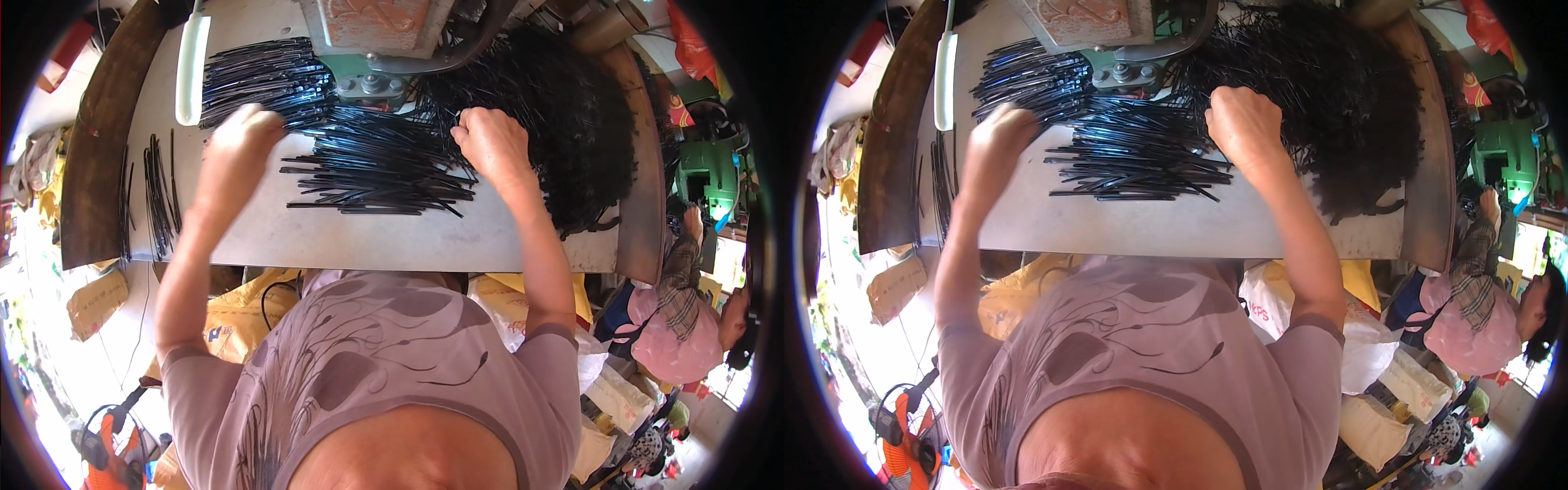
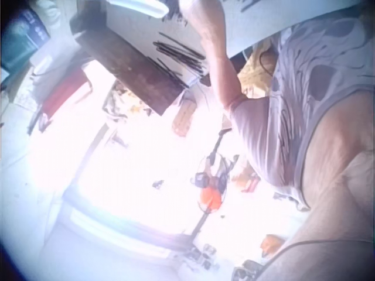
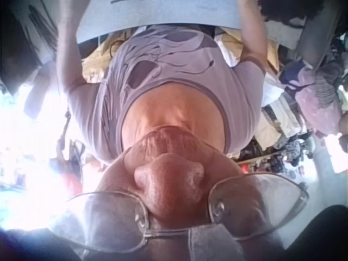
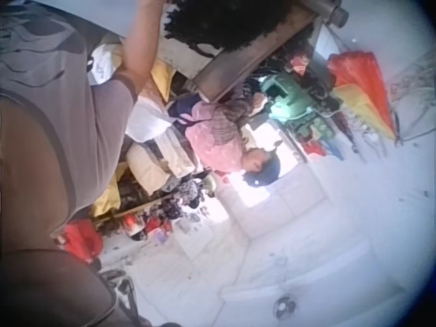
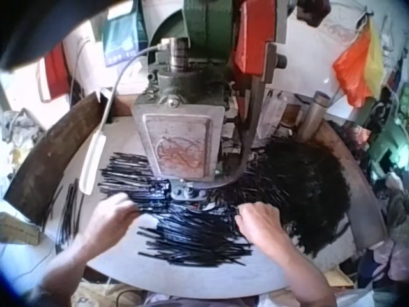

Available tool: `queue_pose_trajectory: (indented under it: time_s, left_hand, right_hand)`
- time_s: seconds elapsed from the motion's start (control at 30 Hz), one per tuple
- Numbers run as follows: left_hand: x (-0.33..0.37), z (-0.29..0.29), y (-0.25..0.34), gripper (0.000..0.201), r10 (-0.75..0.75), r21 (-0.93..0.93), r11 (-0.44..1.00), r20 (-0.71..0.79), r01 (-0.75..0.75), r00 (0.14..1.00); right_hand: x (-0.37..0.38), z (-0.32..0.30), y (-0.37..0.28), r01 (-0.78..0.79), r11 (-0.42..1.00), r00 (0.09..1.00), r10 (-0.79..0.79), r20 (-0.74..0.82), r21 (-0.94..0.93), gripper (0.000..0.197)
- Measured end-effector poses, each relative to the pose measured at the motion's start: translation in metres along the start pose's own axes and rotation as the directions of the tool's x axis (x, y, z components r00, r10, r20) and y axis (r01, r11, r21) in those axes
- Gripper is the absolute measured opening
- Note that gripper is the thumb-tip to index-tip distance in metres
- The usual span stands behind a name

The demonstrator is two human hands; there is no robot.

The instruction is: The person assembles umbrella ribs by taking ribs and end pieces from piles, joining them together using a small press machine, and placing the assembled ribs on the workbench.

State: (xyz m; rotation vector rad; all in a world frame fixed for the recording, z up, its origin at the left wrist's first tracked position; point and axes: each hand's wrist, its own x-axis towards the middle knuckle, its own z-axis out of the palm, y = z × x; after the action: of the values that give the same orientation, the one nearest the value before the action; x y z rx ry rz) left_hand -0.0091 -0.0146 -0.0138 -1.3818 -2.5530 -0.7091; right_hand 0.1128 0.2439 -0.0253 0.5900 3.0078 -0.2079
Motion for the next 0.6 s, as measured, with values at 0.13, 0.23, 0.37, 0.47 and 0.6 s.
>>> queue_pose_trajectory:
  time_s: [0.13, 0.23, 0.37, 0.47, 0.6]
  left_hand:
    - [0.024, 0.047, 0.018, 0.006, 0.069, 0.037, 0.997, 0.055, -0.071, 0.996]
    - [0.03, 0.072, 0.009, 0.006, 0.106, 0.188, 0.974, 0.107, -0.125, 0.989]
    - [0.028, 0.075, 0.005, 0.009, 0.1, 0.121, 0.987, 0.078, -0.109, 0.992]
    - [0.028, 0.071, 0.005, 0.009, 0.084, -0.053, 0.995, 0.012, -0.083, 0.996]
    - [0.032, 0.061, 0.018, 0.011, 0.155, -0.188, 0.965, -0.154, -0.183, 0.976]
  right_hand:
    - [-0.004, 0.004, 0.003, 0.022, 0.999, 0.999, -0.02, -0.032, 0.05, 0.016]
    - [-0.007, 0.002, 0.01, -0.022, 0.987, 1.0, 0.025, -0.019, 0.162, 0.014]
    - [-0.011, -0.003, 0.016, -0.006, 0.967, 0.994, 0.034, -0.106, 0.255, 0.014]
    - [-0.01, 0.0, 0.016, 0.079, 0.875, 0.972, 0.04, -0.233, 0.478, 0.013]
    - [-0.001, 0.0, 0.005, 0.091, 0.488, 0.96, 0.19, -0.207, 0.868, 0.012]
